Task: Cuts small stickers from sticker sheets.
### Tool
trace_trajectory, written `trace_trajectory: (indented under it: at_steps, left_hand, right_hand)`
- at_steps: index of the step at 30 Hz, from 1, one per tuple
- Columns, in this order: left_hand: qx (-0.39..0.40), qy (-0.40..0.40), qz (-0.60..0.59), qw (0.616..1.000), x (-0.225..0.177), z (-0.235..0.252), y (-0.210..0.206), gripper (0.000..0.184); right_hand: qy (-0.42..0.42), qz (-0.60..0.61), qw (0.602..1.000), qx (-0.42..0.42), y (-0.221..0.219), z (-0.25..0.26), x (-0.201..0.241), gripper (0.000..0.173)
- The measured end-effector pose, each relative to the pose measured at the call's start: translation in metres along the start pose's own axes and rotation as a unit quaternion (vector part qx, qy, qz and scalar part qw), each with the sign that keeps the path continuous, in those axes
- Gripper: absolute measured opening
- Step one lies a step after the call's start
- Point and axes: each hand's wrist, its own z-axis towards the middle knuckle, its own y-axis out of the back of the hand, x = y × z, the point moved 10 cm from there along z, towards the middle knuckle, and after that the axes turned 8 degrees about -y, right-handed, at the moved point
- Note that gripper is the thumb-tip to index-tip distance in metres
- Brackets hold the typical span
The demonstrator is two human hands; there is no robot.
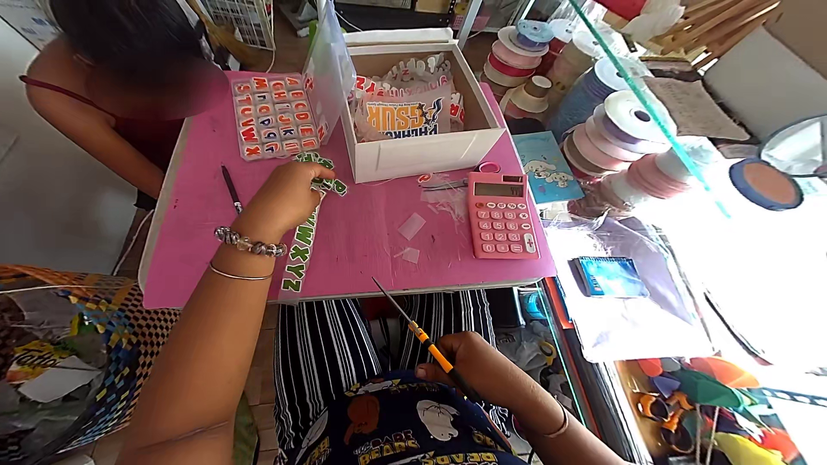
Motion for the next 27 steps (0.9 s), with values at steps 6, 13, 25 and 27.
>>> trace_trajectory:
  at_steps: [6,13,25,27]
  left_hand:
    - [-0.042,-0.004,-0.095,0.995,-0.004,-0.019,0.006,0.051]
    - [-0.022,-0.111,-0.38,0.918,-0.083,-0.082,-0.053,0.043]
    - [-0.01,-0.061,-0.46,0.886,-0.069,-0.107,-0.079,0.031]
    - [-0.018,-0.074,-0.426,0.902,-0.063,-0.104,-0.067,0.022]
  right_hand:
    - [0.046,0.074,0.995,-0.038,0.009,-0.006,0.008,0.045]
    - [0.404,0.281,0.863,-0.115,0.022,-0.029,0.088,0.037]
    - [0.349,0.275,0.893,-0.075,0.014,-0.017,0.085,0.021]
    - [0.277,0.191,0.941,-0.024,0.006,-0.01,0.066,0.038]
